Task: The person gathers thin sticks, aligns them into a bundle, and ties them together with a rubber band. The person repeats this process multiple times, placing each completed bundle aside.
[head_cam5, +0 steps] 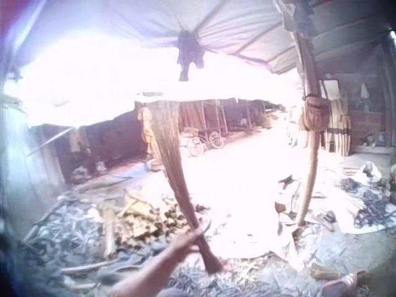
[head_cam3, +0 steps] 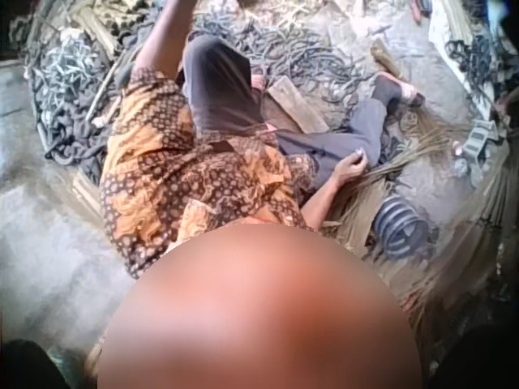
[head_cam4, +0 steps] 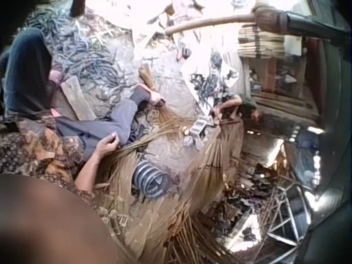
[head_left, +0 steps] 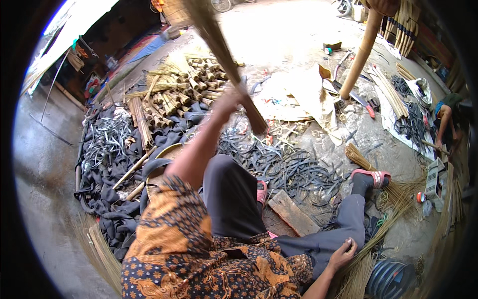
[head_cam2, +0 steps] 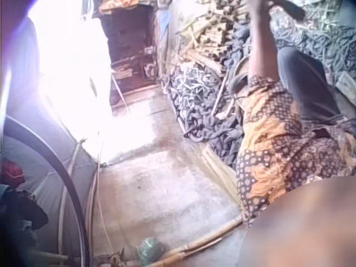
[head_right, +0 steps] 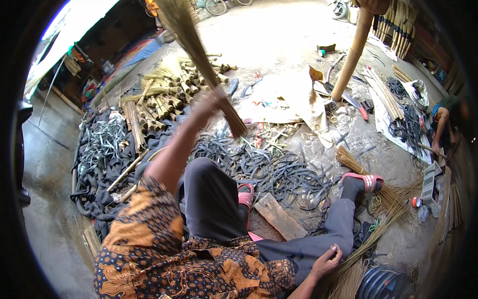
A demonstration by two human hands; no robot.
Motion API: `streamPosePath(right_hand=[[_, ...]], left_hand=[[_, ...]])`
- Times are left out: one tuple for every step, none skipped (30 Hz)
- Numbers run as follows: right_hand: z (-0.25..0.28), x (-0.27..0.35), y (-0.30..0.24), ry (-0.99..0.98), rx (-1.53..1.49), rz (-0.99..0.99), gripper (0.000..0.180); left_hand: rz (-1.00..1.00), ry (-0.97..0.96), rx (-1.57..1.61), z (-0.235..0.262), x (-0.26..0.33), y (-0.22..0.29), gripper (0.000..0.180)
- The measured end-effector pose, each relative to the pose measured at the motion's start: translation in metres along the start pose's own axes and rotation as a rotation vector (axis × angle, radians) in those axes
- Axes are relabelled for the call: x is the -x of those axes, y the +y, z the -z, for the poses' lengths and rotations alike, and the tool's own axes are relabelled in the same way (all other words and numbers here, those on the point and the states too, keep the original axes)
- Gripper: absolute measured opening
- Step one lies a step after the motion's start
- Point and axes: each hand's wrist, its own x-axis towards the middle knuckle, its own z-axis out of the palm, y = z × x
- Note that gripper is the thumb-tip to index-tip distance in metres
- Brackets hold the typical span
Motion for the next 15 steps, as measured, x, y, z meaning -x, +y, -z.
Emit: streamPosePath(right_hand=[[-0.001,0.000,-0.001,0.006,0.024,-0.006,0.028],[-0.002,0.000,-0.002,0.018,0.046,-0.007,0.029],[-0.004,0.000,-0.003,0.038,0.070,-0.037,0.029],[-0.005,0.000,-0.004,0.044,0.063,-0.004,0.030],[-0.007,0.000,-0.005,0.031,0.080,0.006,0.030],[-0.008,-0.001,-0.006,0.018,0.102,0.005,0.030],[-0.009,-0.001,-0.007,0.019,0.118,0.014,0.030],[-0.009,-0.002,-0.008,-0.002,0.150,0.026,0.029],[-0.009,-0.003,-0.009,-0.025,0.208,0.043,0.028],[-0.009,-0.003,-0.011,-0.038,0.259,0.085,0.028],[-0.009,-0.004,-0.011,-0.038,0.324,0.130,0.027],[-0.008,-0.005,-0.012,-0.044,0.334,0.160,0.026],[-0.007,-0.005,-0.012,-0.034,0.353,0.194,0.025],[-0.006,-0.005,-0.012,-0.022,0.372,0.228,0.024],[-0.006,-0.005,-0.012,-0.039,0.385,0.227,0.024]], left_hand=[[-0.027,0.106,0.289,0.061,-0.026,0.010,0.038],[0.034,0.399,0.360,0.112,-0.049,0.016,0.041],[0.018,0.592,0.460,0.157,-0.064,0.019,0.038],[0.037,0.688,0.475,0.196,-0.070,0.015,0.035],[0.042,0.770,0.482,0.220,-0.073,0.008,0.033],[0.063,0.762,0.521,0.228,-0.071,-0.006,0.030],[0.086,0.754,0.561,0.229,-0.066,-0.022,0.028],[0.150,0.814,0.452,0.219,-0.065,-0.037,0.028],[0.146,0.607,0.577,0.194,-0.056,-0.062,0.021],[0.176,0.566,0.567,0.160,-0.048,-0.086,0.014],[0.262,0.374,0.640,0.130,-0.036,-0.106,0.011],[0.371,0.288,0.506,0.093,-0.033,-0.117,0.016],[0.423,0.020,0.545,0.061,-0.025,-0.126,0.027],[0.509,-0.117,0.550,0.027,-0.023,-0.124,0.034],[0.564,-0.280,0.511,-0.006,-0.026,-0.112,0.033]])
